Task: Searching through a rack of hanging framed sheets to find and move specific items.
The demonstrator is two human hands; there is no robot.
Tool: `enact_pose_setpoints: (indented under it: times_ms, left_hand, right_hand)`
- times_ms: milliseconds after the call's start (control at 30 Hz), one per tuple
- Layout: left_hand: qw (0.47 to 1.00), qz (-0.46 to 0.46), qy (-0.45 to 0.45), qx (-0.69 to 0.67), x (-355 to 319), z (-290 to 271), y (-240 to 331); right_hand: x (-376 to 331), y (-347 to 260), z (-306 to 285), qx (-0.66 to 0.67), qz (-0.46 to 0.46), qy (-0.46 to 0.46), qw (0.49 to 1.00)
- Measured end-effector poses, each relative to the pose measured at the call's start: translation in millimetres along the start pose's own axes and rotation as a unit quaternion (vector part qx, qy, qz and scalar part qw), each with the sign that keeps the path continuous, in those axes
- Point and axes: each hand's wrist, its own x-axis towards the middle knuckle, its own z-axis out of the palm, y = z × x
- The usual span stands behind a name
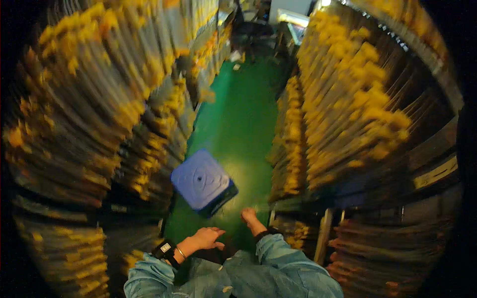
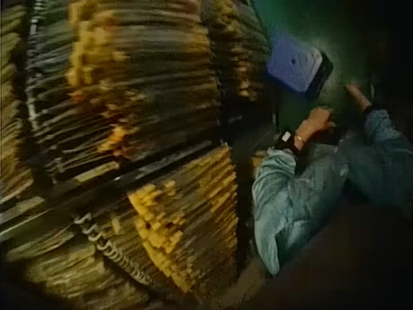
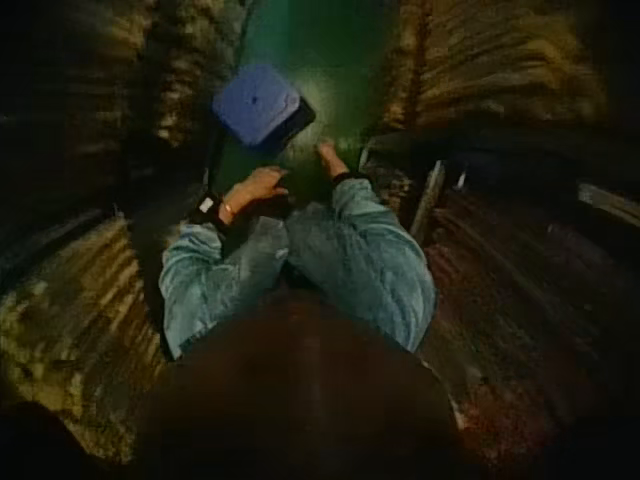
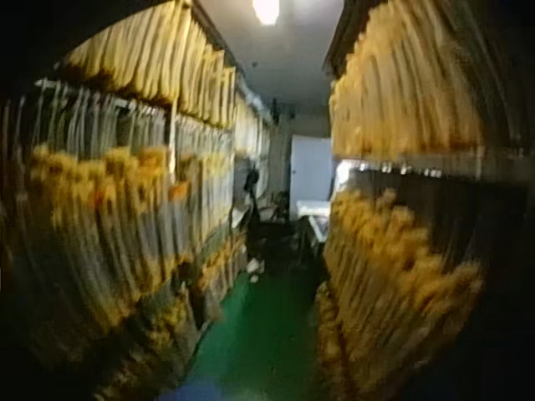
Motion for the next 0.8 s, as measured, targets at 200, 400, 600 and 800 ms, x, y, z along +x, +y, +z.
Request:
enact_pose_setpoints:
  times_ms: [200, 400, 600, 800]
  left_hand:
    - [0.982, 0.121, 0.141, -0.021, 70.5, -133.8, 67.5]
    - [0.982, 0.077, 0.152, -0.085, 111.1, -204.8, -1.0]
    - [0.950, -0.065, 0.229, -0.200, 167.6, -327.1, -25.4]
    - [0.968, 0.011, 0.244, -0.053, 266.1, -503.3, -30.8]
  right_hand:
    - [-54.1, -220.8, -122.4, 0.122, -0.095, 0.019, 0.988]
    - [-3.4, -396.0, -169.6, 0.155, -0.168, -0.064, 0.971]
    - [98.9, -507.0, -248.1, -0.144, -0.125, -0.100, 0.977]
    - [211.0, -581.2, -285.1, 0.119, -0.086, 0.093, 0.985]
